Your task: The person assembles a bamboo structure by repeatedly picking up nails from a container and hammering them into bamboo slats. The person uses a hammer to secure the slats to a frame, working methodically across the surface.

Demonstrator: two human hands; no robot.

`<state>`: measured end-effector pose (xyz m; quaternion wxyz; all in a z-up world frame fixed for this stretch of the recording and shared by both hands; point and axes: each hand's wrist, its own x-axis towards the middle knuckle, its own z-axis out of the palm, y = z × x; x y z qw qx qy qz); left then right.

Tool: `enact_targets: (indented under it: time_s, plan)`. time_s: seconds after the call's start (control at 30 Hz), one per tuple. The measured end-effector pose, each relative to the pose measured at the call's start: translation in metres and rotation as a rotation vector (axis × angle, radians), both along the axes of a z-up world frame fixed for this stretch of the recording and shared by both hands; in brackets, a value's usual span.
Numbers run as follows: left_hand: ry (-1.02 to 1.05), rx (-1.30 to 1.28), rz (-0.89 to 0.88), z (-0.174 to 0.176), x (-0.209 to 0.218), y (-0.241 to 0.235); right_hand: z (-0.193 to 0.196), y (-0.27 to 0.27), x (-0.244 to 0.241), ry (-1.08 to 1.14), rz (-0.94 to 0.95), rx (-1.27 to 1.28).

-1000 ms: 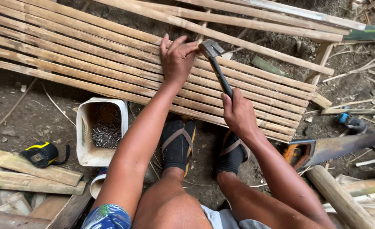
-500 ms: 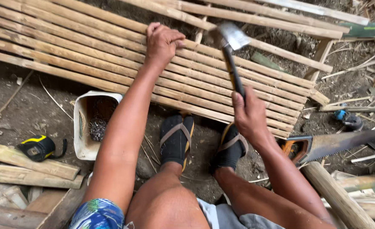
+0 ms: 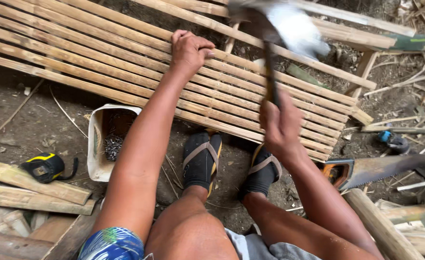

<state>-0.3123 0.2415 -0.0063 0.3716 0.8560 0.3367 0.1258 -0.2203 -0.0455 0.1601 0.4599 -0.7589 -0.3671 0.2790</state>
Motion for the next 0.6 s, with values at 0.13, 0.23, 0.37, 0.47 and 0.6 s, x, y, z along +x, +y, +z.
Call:
enact_targets:
  time_s: [0.13, 0.23, 0.37, 0.47, 0.6]
  plan:
    - [-0.014, -0.027, 0.002, 0.0, -0.005, -0.002, -0.012, -0.006, -0.002, 0.156, -0.068, 0.338]
    - [-0.028, 0.034, 0.003, 0.0, 0.001, 0.005, -0.04, 0.016, 0.015, -0.227, 0.078, -0.281]
    - [-0.043, 0.001, -0.01, -0.009, -0.003, 0.001, -0.046, 0.004, -0.006, -0.201, 0.105, -0.216]
    - [-0.032, 0.059, -0.055, -0.004, -0.001, 0.0, -0.057, -0.003, 0.004, -0.222, 0.111, -0.047]
    - [-0.057, 0.071, -0.005, 0.026, -0.013, -0.006, -0.071, 0.004, 0.011, -0.428, 0.2, -0.335]
